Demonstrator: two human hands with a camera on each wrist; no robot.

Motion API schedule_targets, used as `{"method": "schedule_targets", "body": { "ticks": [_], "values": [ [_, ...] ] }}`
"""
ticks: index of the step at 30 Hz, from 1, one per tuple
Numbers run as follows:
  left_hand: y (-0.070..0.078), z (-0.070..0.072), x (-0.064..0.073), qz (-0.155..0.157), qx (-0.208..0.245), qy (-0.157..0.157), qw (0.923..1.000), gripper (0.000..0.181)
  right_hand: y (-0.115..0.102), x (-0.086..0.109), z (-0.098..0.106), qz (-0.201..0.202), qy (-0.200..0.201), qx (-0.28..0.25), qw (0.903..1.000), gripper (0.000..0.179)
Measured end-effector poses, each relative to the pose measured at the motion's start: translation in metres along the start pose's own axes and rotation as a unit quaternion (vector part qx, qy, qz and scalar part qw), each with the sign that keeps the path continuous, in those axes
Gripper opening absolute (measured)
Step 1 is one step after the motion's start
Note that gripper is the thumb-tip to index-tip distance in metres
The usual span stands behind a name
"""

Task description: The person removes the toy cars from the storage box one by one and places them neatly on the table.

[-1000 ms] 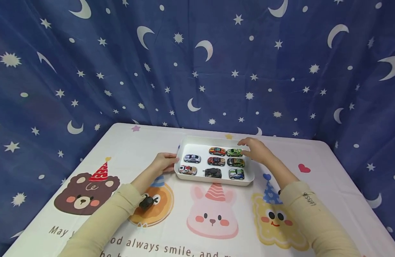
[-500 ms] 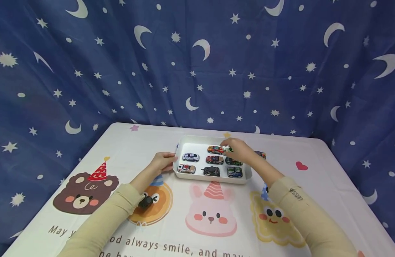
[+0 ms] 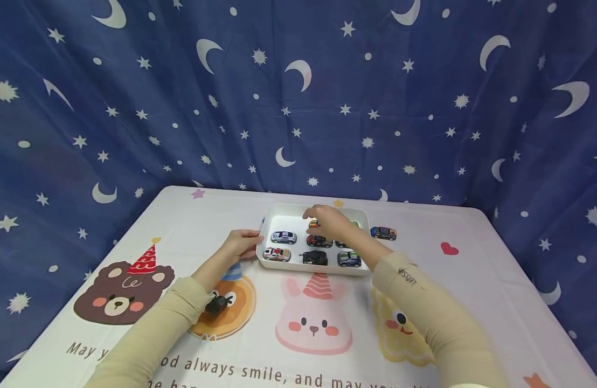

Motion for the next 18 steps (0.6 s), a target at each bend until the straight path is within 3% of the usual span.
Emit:
{"method": "schedule_targets", "body": {
  "ticks": [9,18],
  "values": [
    [-0.001,0.002,0.0,-0.004,0.009,0.002,0.9999,0.037,-0.015,-0.026,-0.01,-0.002,-0.019,-0.022,0.9996,0.036],
    [0.003,0.001,-0.001,-0.003,-0.008,-0.005,0.9999,0.036,-0.01,-0.048,-0.028,-0.024,-0.041,-0.014,0.9988,0.035]
  ]
}}
Point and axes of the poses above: each hand's wrist, its own x-axis away from the middle knuckle, its own z-axis out of the back of the hand, y = z × x, the point moved 10 cm from there along -x, towards the middle knuckle, and after that the axes turned 14 degrees about -z, right-handed, at the moved point
